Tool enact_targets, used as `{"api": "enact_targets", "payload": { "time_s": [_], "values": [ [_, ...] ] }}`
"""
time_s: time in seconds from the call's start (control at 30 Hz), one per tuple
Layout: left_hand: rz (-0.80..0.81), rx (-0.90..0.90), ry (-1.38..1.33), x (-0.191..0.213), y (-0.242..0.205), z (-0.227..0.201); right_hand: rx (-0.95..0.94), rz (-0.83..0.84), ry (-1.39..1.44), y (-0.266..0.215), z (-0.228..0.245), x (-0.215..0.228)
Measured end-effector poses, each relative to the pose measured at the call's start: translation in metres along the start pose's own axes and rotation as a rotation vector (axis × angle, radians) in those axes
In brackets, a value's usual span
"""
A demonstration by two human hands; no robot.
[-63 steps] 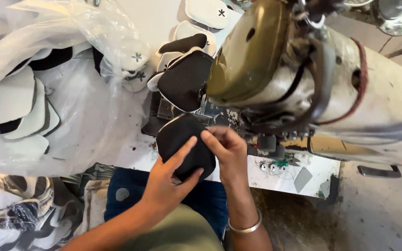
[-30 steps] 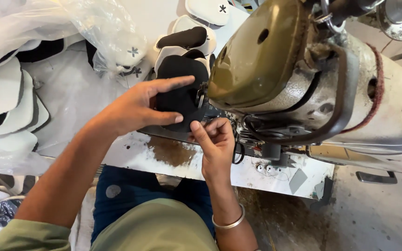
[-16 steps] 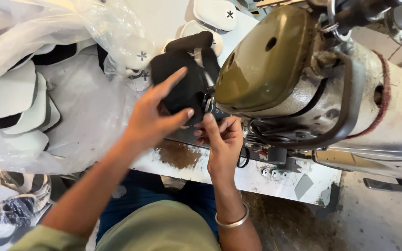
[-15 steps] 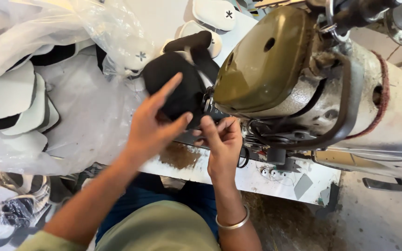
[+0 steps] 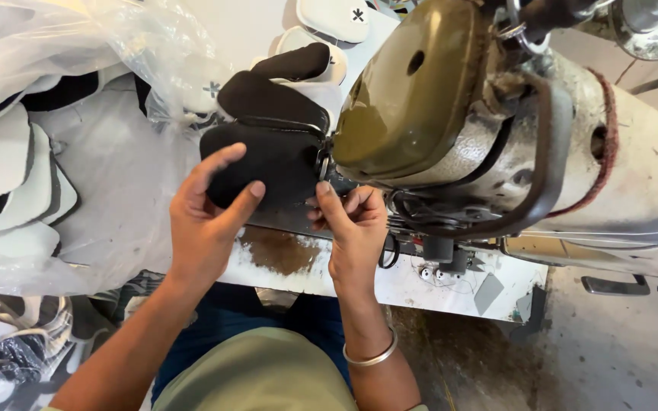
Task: The person uses a sewing machine to stitch the edges of black and white slipper components. They repeatedly pick up a slipper, guide it under the machine's needle to sew the perimeter, and then place the finished item on a pile to the right.
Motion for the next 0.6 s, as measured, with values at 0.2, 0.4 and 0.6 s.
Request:
{"api": "enact_targets", "payload": {
  "time_s": [0.2,0.4,0.6],
  "values": [
    [-0.015,0.016,0.200,-0.005,-0.042,0.014,0.032,0.019,0.025,-0.003,-0.004,0.003],
    [0.028,0.095,0.183,-0.015,-0.054,0.033,0.087,0.102,0.061,-0.006,-0.011,0.011],
    [0.076,0.070,0.102,-0.026,-0.038,0.028,0.114,0.104,0.066,-0.008,-0.008,0.010]
  ]
}}
Point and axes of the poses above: each hand's wrist, its own y-axis towards the middle knuckle, its own x-axis out of the back of the hand, z = x × y, the point moved 3 cm from there along y, towards the middle knuckle, and after that the axes turned 3 degrees about -x, right-handed, at the moved point
